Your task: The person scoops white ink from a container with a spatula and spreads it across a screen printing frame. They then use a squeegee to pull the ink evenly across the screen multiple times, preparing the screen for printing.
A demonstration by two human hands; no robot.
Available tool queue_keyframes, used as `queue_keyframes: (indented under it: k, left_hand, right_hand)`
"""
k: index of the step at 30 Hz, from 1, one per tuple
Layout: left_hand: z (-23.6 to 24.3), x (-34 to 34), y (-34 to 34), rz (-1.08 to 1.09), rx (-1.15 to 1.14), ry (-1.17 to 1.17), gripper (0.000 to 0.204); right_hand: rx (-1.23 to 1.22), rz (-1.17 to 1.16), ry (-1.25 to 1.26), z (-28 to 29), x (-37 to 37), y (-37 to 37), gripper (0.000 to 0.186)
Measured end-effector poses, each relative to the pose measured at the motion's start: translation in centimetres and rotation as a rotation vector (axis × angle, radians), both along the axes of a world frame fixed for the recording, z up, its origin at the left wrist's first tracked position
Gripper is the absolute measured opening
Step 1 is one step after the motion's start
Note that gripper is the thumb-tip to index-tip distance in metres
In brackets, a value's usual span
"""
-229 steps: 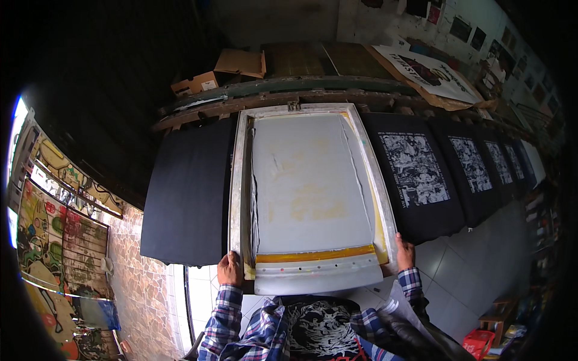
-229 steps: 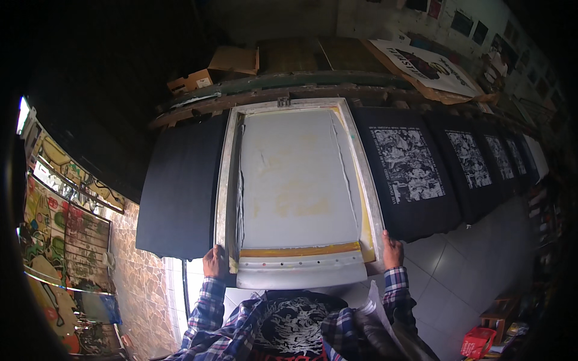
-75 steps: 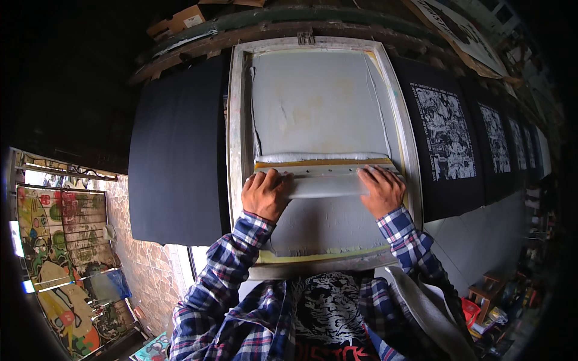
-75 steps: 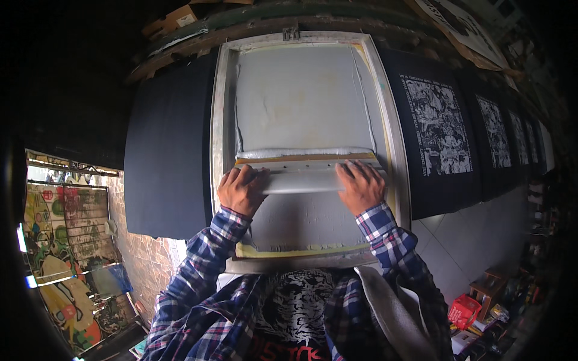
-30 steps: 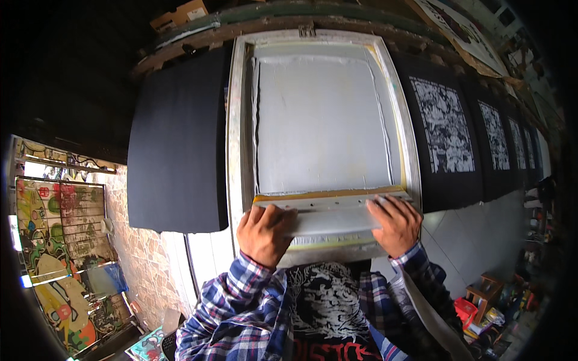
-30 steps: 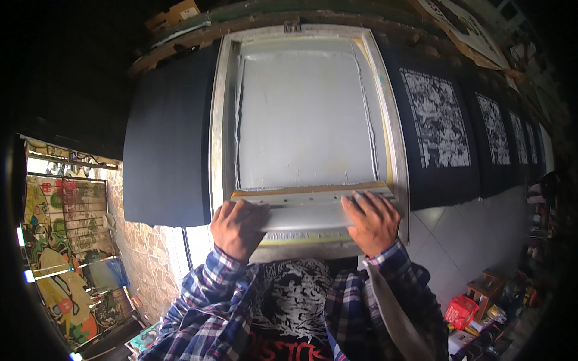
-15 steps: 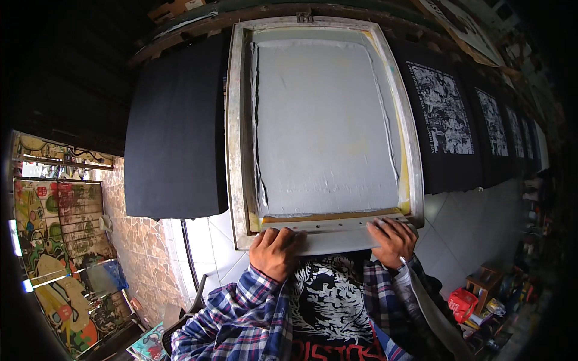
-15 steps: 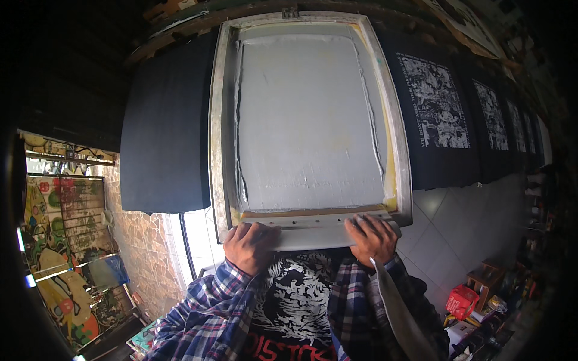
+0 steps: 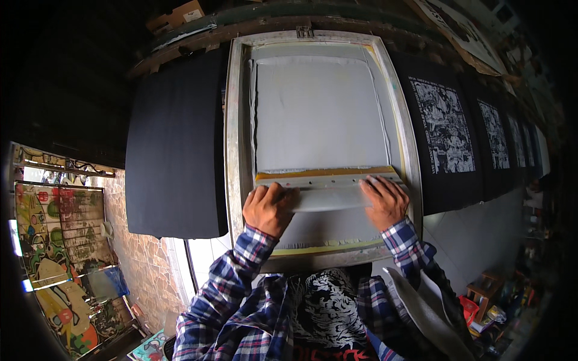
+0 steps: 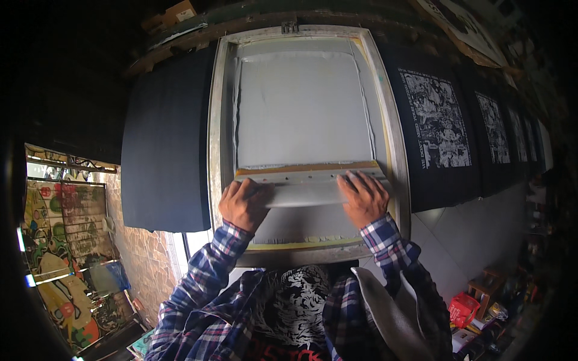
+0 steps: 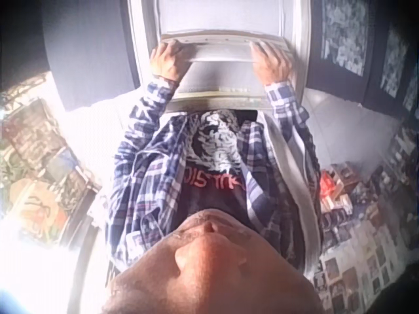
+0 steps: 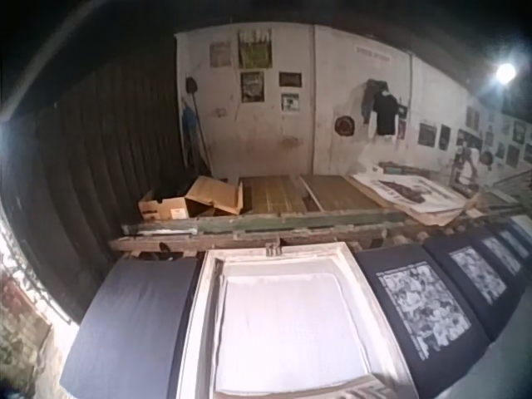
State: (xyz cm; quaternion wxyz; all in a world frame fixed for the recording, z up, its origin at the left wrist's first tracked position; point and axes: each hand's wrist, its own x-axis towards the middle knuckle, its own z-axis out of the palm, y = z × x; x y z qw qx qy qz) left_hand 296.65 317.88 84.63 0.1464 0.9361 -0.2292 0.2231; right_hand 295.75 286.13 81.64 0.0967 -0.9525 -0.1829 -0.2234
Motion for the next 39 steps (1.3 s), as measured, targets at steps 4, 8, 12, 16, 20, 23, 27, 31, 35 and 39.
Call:
queue_keyframes:
  k: [4, 8, 12, 16, 20, 23, 27, 31, 35, 39]
  left_hand:
    - [0.4, 7.9, -0.3, 0.008, -0.039, -0.060, 0.034]
    - [1.6, 16.4, -0.6, 0.022, -0.010, -0.054, 0.034]
    - [1.9, 25.1, -0.9, 0.077, 0.062, -0.053, 0.033]
    - [3.1, 32.2, -1.2, 0.154, 0.154, -0.023, 0.036]
    - [6.2, 37.6, -2.8, 0.213, 0.185, 0.165, 0.050]
    - [8.6, 39.4, -2.0, 0.143, 0.333, 0.242, 0.056]
    - [12.8, 39.9, -2.3, 0.132, 0.310, 0.228, 0.058]
    - [13.5, 41.1, -2.2, 0.176, 0.291, 0.191, 0.058]
    - [11.0, 43.0, -2.8, 0.201, 0.341, 0.253, 0.056]
    - [9.4, 42.7, -2.4, 0.180, 0.382, 0.154, 0.051]
  right_hand:
    - [0.002, -0.011, 0.089, 1.0, 7.5, 0.0, 0.061]
    - [0.055, -0.098, 0.151, 1.0, 16.0, -0.1, 0.058]
    - [-0.012, -0.164, 0.024, 2.1, 24.5, 0.2, 0.046]
    - [-0.001, -0.148, 0.112, 4.4, 31.9, 0.2, 0.046]
    - [-0.053, -0.176, 0.162, 7.4, 37.9, -1.1, 0.054]
    - [-0.070, -0.115, 0.165, 9.2, 39.4, -0.8, 0.058]
    - [-0.111, -0.065, 0.324, 14.6, 40.3, -0.8, 0.063]
    - [-0.121, -0.168, 0.142, 14.0, 41.0, 0.1, 0.060]
    - [-0.085, -0.170, 0.186, 11.7, 42.4, 0.1, 0.061]
    - [-0.067, -0.176, 0.254, 11.3, 42.2, 0.4, 0.056]
